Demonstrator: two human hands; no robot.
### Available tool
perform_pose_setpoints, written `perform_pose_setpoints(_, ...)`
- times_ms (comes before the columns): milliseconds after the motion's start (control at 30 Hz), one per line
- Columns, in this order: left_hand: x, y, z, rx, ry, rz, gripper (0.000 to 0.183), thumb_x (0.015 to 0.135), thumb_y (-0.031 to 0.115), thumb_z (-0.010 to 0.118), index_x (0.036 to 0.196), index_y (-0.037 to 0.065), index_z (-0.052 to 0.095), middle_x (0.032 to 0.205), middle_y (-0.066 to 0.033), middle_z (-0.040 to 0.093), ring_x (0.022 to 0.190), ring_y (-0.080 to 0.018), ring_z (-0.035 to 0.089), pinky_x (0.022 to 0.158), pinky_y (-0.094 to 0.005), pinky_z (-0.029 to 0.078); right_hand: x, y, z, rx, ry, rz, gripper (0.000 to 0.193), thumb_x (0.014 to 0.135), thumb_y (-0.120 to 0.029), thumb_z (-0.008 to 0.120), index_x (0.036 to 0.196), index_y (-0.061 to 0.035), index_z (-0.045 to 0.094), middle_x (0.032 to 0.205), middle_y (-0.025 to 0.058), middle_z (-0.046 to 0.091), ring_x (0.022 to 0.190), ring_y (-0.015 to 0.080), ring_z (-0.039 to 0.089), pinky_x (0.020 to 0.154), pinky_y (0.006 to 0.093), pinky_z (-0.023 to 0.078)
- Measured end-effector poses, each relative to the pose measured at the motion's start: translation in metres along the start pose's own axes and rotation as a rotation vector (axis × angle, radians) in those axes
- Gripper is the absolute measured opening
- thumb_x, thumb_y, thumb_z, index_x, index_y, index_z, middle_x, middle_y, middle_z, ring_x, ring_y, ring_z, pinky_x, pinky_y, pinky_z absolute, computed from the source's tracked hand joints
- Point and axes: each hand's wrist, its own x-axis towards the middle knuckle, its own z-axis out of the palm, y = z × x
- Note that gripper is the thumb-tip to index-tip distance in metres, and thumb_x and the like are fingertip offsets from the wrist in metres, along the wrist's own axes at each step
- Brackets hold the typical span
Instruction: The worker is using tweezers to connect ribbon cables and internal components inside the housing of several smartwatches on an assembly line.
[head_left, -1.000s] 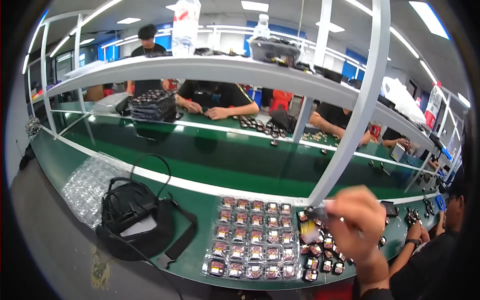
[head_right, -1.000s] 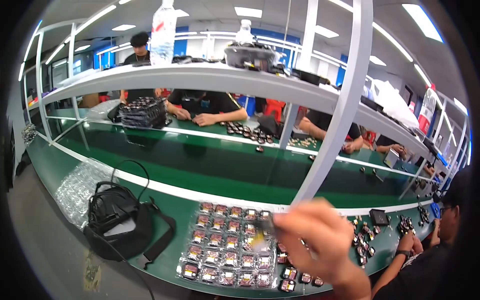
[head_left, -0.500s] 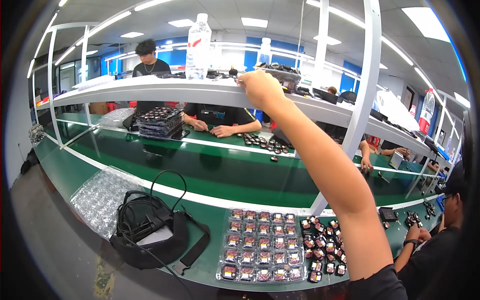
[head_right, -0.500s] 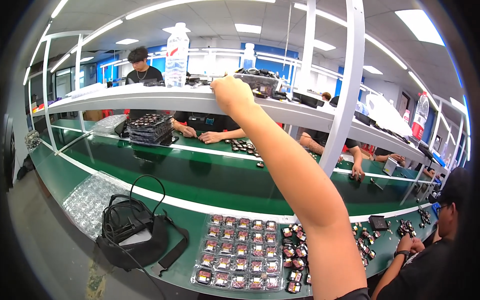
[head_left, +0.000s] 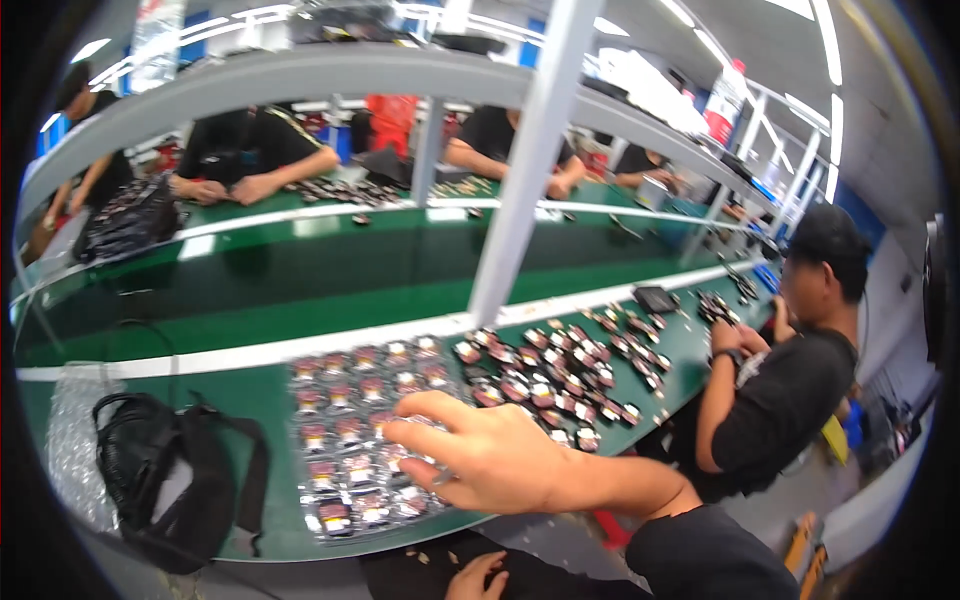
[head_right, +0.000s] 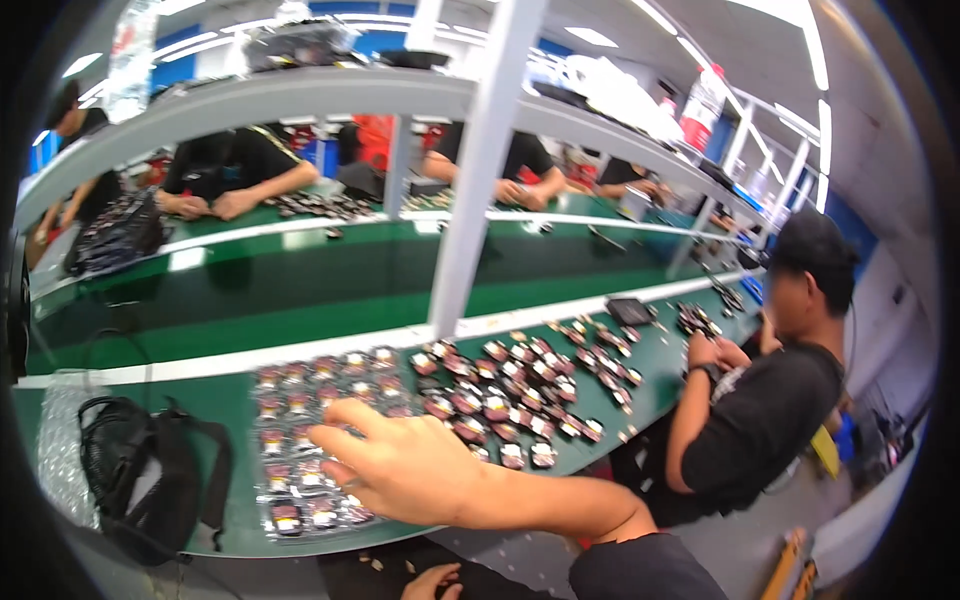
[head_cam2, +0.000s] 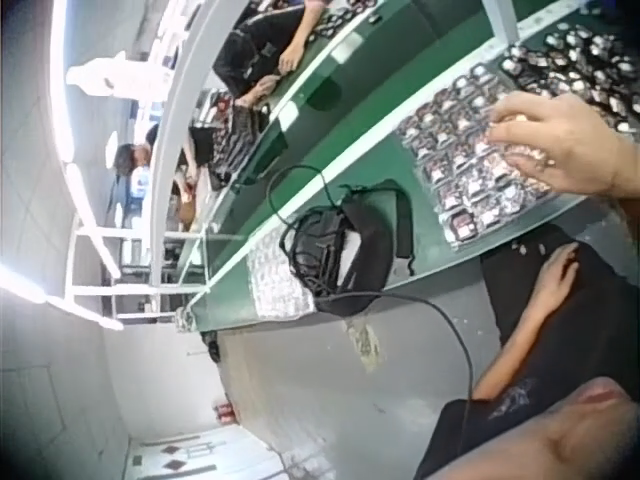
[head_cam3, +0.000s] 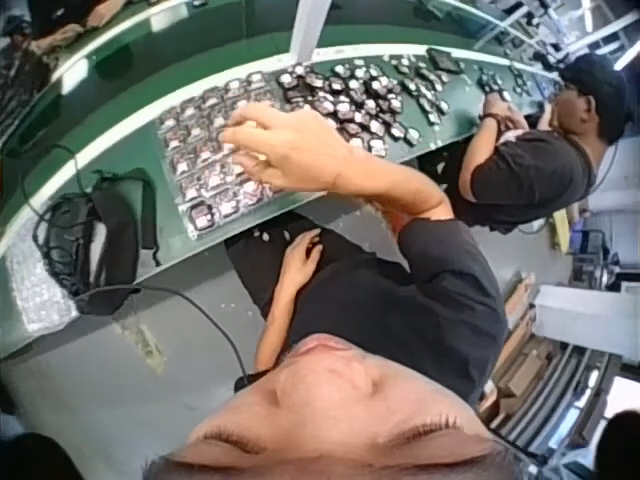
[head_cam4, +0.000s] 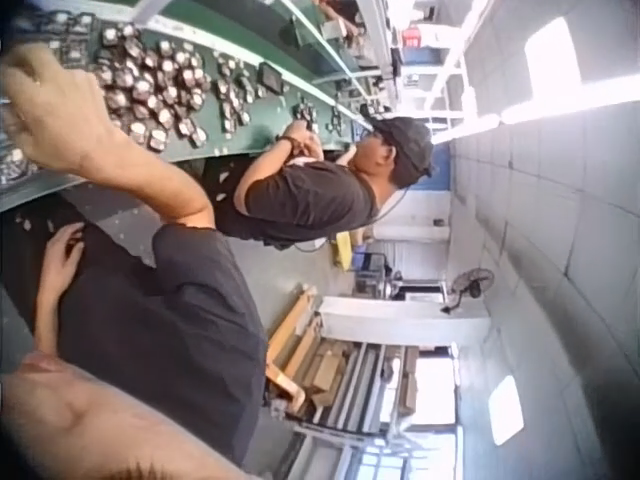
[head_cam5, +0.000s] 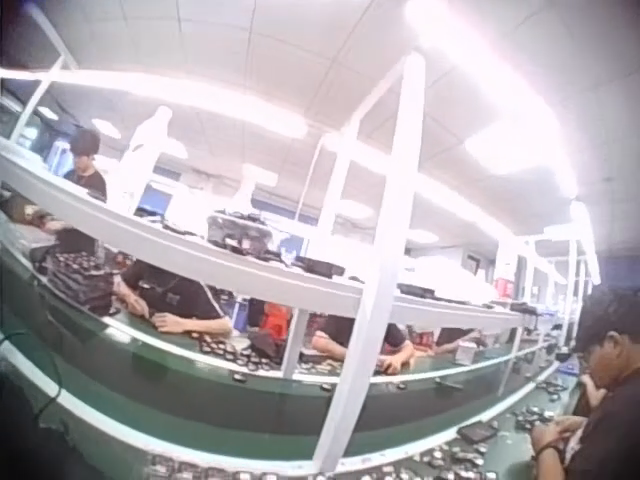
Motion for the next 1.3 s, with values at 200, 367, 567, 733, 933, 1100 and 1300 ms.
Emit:
perform_pose_setpoints(200, 0.000, -0.010, 0.002, 0.017, -0.036, -0.047, 0.033, 0.092, 0.007, 0.064, 0.125, 0.004, 0.062, 0.116, -0.0170, 0.065, 0.100, -0.0295, 0.067, 0.087, -0.0357, 0.053, -0.134, 0.129, -0.017, -0.162, 0.302, 0.673, 0.028, 0.084, -0.007, 0.069, 0.112, -0.0047, 0.067, 0.101, 0.0148, 0.064, 0.089, 0.0324, 0.065, 0.078, 0.0386, 0.054)
perform_pose_setpoints(367, 0.006, -0.008, 0.011, -0.022, -0.081, -0.050, 0.033, 0.092, 0.008, 0.065, 0.124, 0.004, 0.063, 0.119, -0.0158, 0.065, 0.101, -0.0296, 0.067, 0.089, -0.0356, 0.053, -0.222, 0.228, -0.060, -0.501, 0.377, 0.926, 0.040, 0.080, -0.006, 0.071, 0.120, -0.0020, 0.064, 0.113, 0.0189, 0.062, 0.105, 0.0363, 0.063, 0.091, 0.0415, 0.051)
perform_pose_setpoints(567, 0.007, -0.009, 0.013, 0.020, -0.061, -0.018, 0.033, 0.093, 0.010, 0.064, 0.125, 0.004, 0.063, 0.121, -0.0157, 0.064, 0.103, -0.0296, 0.066, 0.089, -0.0360, 0.053, -0.225, 0.274, -0.071, -0.504, 0.251, 1.040, 0.048, 0.077, -0.013, 0.077, 0.122, -0.0017, 0.065, 0.122, 0.0204, 0.063, 0.113, 0.0367, 0.063, 0.095, 0.0432, 0.050)
perform_pose_setpoints(733, 0.010, -0.008, 0.012, -0.006, -0.070, -0.094, 0.033, 0.093, 0.010, 0.064, 0.125, 0.004, 0.063, 0.121, -0.0159, 0.064, 0.104, -0.0293, 0.066, 0.089, -0.0357, 0.053, -0.227, 0.294, -0.073, -0.349, 0.206, 1.145, 0.018, 0.083, -0.011, 0.072, 0.096, 0.0012, 0.072, 0.090, 0.0184, 0.072, 0.093, 0.0322, 0.071, 0.083, 0.0400, 0.053)
perform_pose_setpoints(933, 0.014, -0.007, 0.012, 0.003, -0.075, -0.092, 0.032, 0.093, 0.009, 0.064, 0.124, 0.003, 0.063, 0.121, -0.0163, 0.064, 0.104, -0.0294, 0.066, 0.088, -0.0354, 0.053, -0.217, 0.287, -0.081, -0.338, 0.542, 0.950, 0.015, 0.089, -0.012, 0.068, 0.097, 0.0006, 0.071, 0.088, 0.0179, 0.072, 0.081, 0.0266, 0.069, 0.077, 0.0366, 0.052)
perform_pose_setpoints(1100, 0.013, -0.002, 0.010, -0.006, -0.075, -0.096, 0.032, 0.092, 0.009, 0.064, 0.124, 0.003, 0.063, 0.121, -0.0166, 0.064, 0.104, -0.0300, 0.066, 0.088, -0.0346, 0.052, -0.204, 0.264, -0.084, -0.030, 0.658, 0.888, 0.014, 0.093, -0.008, 0.065, 0.102, 0.0009, 0.069, 0.083, 0.0031, 0.068, 0.068, 0.0076, 0.055, 0.061, 0.0262, 0.045)
perform_pose_setpoints(1300, 0.010, 0.017, -0.004, -0.401, -0.143, -0.278, 0.031, 0.097, 0.009, 0.063, 0.125, -0.003, 0.061, 0.123, -0.0155, 0.066, 0.111, -0.0239, 0.065, 0.094, -0.0335, 0.051, -0.162, 0.154, -0.062, 0.413, 0.435, 0.675, 0.010, 0.088, 0.003, 0.067, 0.097, 0.0023, 0.070, 0.090, 0.0044, 0.069, 0.077, 0.0093, 0.062, 0.068, 0.0237, 0.050)
